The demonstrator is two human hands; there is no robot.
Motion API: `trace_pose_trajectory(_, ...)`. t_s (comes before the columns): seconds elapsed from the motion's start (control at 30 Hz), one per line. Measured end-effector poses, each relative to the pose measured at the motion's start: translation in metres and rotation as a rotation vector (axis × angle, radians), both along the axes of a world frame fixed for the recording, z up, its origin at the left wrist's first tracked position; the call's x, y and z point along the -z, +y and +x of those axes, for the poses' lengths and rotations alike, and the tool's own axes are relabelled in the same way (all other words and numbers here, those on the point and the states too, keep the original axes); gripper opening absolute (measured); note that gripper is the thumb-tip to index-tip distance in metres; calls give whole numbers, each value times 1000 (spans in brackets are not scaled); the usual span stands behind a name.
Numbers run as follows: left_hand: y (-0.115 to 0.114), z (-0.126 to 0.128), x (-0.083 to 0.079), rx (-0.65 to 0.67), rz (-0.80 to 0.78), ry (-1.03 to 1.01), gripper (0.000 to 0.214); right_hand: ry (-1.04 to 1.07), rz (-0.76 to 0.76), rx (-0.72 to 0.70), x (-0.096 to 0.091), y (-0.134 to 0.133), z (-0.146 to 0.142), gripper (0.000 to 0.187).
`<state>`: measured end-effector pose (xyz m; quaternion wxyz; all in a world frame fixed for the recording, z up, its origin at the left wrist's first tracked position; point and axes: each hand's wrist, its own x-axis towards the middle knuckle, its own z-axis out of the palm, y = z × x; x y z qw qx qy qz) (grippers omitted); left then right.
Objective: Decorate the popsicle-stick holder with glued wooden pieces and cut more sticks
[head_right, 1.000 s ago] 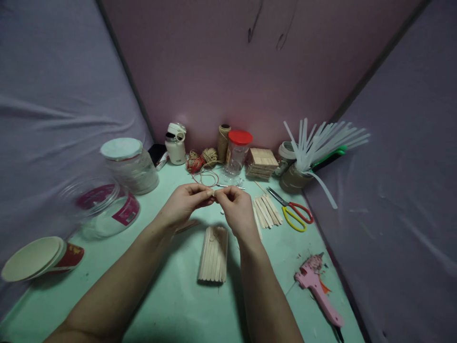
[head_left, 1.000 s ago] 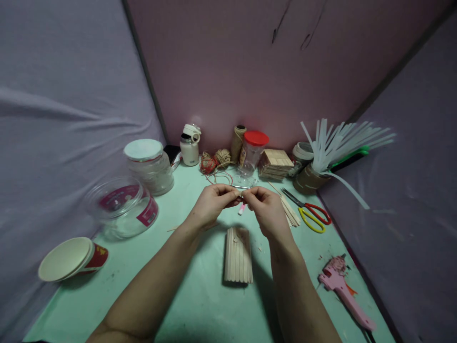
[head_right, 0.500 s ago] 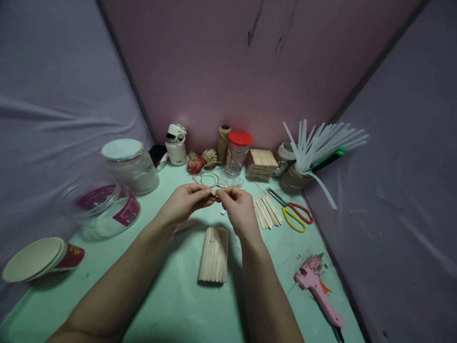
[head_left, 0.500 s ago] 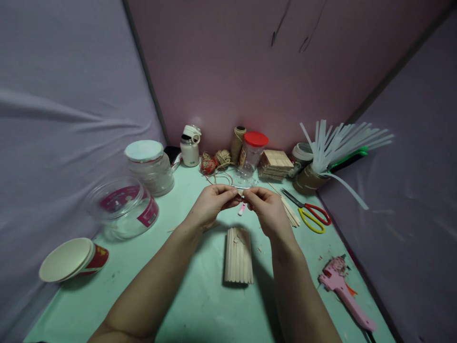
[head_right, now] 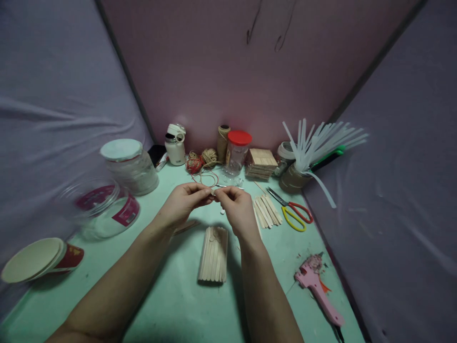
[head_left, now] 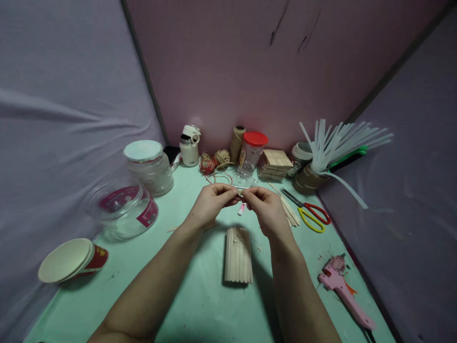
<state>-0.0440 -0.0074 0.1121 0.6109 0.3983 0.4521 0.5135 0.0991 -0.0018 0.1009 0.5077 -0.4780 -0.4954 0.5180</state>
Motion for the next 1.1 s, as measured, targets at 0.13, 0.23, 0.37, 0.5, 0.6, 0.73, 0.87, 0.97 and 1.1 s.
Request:
trace_pose_trajectory(0.13, -1, 1, -1, -8, 30, 25, 22, -4, 20, 8, 0, 0, -1, 19)
trace_pose_trajectory(0.23, -1, 2, 1, -15, 50, 26, 22, -28, 43, 20, -2, -2, -2, 18)
trace_pose_trajectory(0.37, 0, 2, 4, -23, 60, 27, 21, -47, 54, 28, -3, -3, -3, 18)
trace_pose_trajectory(0.5, 0, 2, 4, -23, 68, 20, 20, -52, 69, 26, -1, -3, -3, 17)
trace_pose_trajectory(0.6, 0, 3, 4, -24, 67, 16, 20, -55, 76, 19, 0, -2, -2, 16)
trace_pose_trajectory(0.73, 0, 3, 5, -23, 63, 18, 19, -58, 86, 14, 0, -2, -2, 16)
trace_pose_trajectory(0.87, 0, 3, 6, -19, 68, 17, 17, -54, 83, 12, 0, -2, -1, 16)
trace_pose_trajectory(0.97, 0, 3, 5, -20, 62, 23, 16, -62, 87, 13, 0, -2, -1, 16)
trace_pose_trajectory(1.1, 0, 4, 6, -25, 60, 12, 17, -63, 79, 15, 0, -1, -1, 16)
